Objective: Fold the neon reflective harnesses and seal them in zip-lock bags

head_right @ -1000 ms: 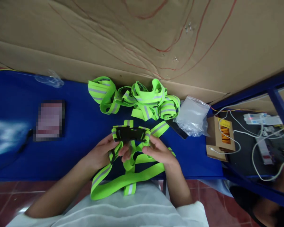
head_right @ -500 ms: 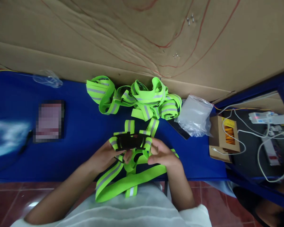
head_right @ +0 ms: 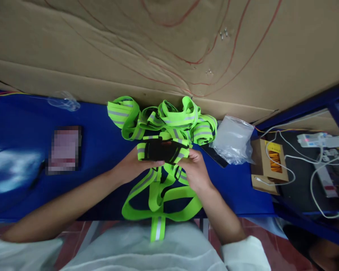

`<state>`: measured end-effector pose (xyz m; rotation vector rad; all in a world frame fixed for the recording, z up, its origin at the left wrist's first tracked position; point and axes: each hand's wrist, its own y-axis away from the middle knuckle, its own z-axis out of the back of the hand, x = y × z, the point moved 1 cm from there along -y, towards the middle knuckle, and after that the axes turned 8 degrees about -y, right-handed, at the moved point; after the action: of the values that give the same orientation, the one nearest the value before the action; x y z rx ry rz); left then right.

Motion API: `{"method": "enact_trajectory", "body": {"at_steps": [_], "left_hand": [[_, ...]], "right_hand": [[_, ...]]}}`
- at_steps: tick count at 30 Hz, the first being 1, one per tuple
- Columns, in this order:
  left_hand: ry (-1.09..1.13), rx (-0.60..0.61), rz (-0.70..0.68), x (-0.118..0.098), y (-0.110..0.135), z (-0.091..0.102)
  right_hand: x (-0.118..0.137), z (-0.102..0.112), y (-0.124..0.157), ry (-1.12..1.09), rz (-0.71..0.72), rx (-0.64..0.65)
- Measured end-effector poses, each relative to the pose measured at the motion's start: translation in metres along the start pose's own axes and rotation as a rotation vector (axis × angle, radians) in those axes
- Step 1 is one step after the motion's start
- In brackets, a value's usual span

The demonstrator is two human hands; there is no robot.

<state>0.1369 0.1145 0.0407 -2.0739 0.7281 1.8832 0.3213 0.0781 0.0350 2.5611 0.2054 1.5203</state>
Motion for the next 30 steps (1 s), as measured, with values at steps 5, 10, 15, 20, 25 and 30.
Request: {"method": "enact_trajectory", "body": {"at_steps": [5, 10, 15, 20, 25, 30], "left_hand": [[0.018, 0.198, -0.173, -0.028, -0.017, 0.008], [0.14, 0.034, -0.273, -0.021, -0.034, -0.012], [0.204, -0.183, -0.246, -0.001, -0.049, -0.015], [0.198, -0.266, -0.118, -0.006, -0.046, -0.005], [0.258, -0.038, -0.085, -0.002, -0.04, -0.006], [0.401, 0.064, 0.032, -0.003, -0.041, 0.005]], "right_hand": [[0.024, -0.002, -0.009, 0.072, 0.189, 0.082], [0.044, -0.011, -0.033, 0.572, 0.652, 0.092], [0.064, -0.009, -0.044, 1.002, 0.775, 0.09], [0.086, -0.017, -0.028, 1.203, 0.668, 0.417], [0.084, -0.029, -0.033, 1.226, 0.746, 0.334], [0.081, -0.025, -0.047, 0.931, 0.729, 0.216]]}}
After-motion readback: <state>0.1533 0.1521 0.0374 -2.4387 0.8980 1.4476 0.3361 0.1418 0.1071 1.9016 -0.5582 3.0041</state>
